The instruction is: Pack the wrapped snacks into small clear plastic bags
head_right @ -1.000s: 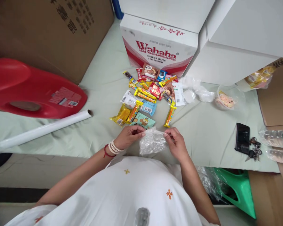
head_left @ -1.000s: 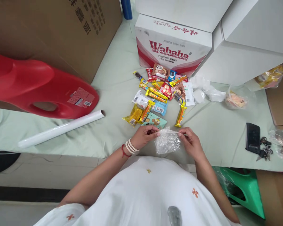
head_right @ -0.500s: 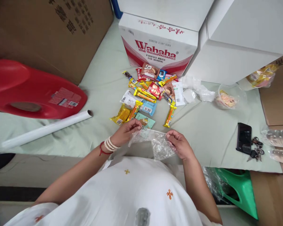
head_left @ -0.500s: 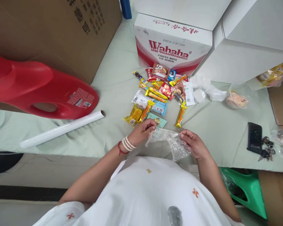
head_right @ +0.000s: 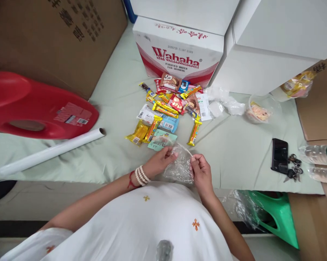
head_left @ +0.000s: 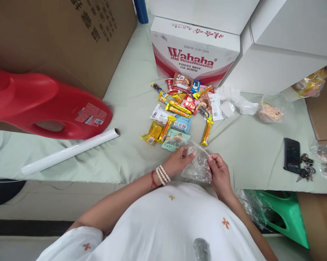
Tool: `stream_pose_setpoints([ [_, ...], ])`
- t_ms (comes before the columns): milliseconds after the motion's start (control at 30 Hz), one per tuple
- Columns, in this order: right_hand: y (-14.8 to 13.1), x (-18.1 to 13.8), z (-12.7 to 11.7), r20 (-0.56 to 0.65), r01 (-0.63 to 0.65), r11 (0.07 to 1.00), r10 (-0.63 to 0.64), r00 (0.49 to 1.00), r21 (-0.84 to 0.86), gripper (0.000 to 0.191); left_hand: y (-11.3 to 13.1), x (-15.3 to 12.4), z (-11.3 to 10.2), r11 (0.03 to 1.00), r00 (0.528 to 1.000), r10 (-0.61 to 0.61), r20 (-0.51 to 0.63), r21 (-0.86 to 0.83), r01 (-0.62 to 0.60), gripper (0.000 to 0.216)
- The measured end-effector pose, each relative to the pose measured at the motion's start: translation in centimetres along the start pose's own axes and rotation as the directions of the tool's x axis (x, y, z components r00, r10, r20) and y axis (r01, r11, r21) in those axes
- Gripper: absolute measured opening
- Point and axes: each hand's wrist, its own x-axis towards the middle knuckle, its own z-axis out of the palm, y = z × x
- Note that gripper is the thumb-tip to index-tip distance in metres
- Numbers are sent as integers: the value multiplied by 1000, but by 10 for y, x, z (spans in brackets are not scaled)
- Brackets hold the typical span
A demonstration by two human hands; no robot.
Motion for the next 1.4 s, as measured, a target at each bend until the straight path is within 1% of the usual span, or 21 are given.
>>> stream_pose_setpoints([
  [33, 0, -4, -1, -6, 19, 1000, -19, 1000, -3, 31, 1, 7, 7, 998, 999, -18, -52, -58, 15, 34],
  [100, 1, -9, -4, -42, 57, 998, -56, 998, 24, 31, 7, 20, 15, 982, 997, -42, -67, -185, 29, 23],
  [167, 2, -12, -8, -83, 63, 993, -55, 995, 99, 33, 16, 28, 19, 973, 999, 29, -46, -229, -39, 19],
  [267, 6, -16, -16, -35, -68, 979, 76, 996, 192, 39, 24, 29, 19, 975, 977, 212, -10, -69, -212, 33],
  [333, 9, -17, -22, 67, -178, 977, 171, 983, 119, 42, 23, 27, 16, 955, 962, 272, -19, 128, -268, 35],
  [367, 10, -18, -25, 100, -184, 982, 180, 979, 41, 43, 20, 26, 15, 937, 958, 284, -32, 223, -270, 33],
  [433, 10, -17, -30, 89, -71, 987, 84, 993, -143, 44, 13, 23, 13, 893, 953, 301, -39, 361, -267, 33],
  [533, 6, -6, -29, -1, 162, 924, -173, 985, -345, 53, 3, 15, 14, 855, 946, 324, 28, 419, -306, 40],
  [600, 3, 7, -24, -31, 199, 903, -228, 973, -381, 54, 0, 10, 17, 869, 939, 336, 76, 361, -340, 44],
  [700, 1, 30, -14, -35, 156, 935, -176, 984, -320, 43, -2, 5, 17, 928, 945, 320, 72, 179, -328, 48],
  [867, 1, 48, -8, -82, 109, 977, -126, 989, -185, 30, -18, 8, 4, 988, 985, 136, -103, -60, -142, 60],
  [967, -2, 47, -10, -96, 48, 997, -54, 994, -62, 32, -32, 8, -7, 995, 970, 82, -227, -43, -94, 53],
  [1033, -4, 45, -12, -80, 7, 1000, -6, 997, 18, 36, -38, 4, -12, 979, 924, 195, -330, 129, -160, 48],
  [1100, -6, 43, -13, -56, -32, 996, 36, 998, 77, 39, -38, -3, -15, 880, 816, 427, -390, 387, -276, 48],
  [1167, -8, 41, -13, -36, -54, 992, 59, 998, 113, 40, -32, -10, -15, 690, 692, 662, -288, 595, -413, 43],
  [1200, -8, 39, -12, -26, -58, 991, 61, 998, 124, 40, -27, -12, -12, 602, 648, 734, -205, 639, -479, 41],
  [1233, -9, 37, -12, -17, -56, 990, 59, 998, 133, 39, -22, -12, -9, 545, 624, 769, -137, 650, -529, 43],
  [1267, -10, 36, -11, -7, -52, 989, 53, 999, 140, 38, -16, -11, -5, 527, 622, 777, -102, 645, -553, 48],
  [1300, -10, 34, -10, 5, -47, 988, 47, 999, 145, 37, -9, -7, 0, 543, 640, 762, -99, 636, -549, 54],
  [1367, -11, 31, -9, 24, -36, 988, 33, 999, 147, 36, 2, 6, 9, 624, 725, 678, -120, 615, -483, 59],
  [1400, -11, 30, -8, 31, -29, 989, 25, 999, 145, 36, 6, 15, 13, 664, 780, 617, -102, 599, -447, 53],
])
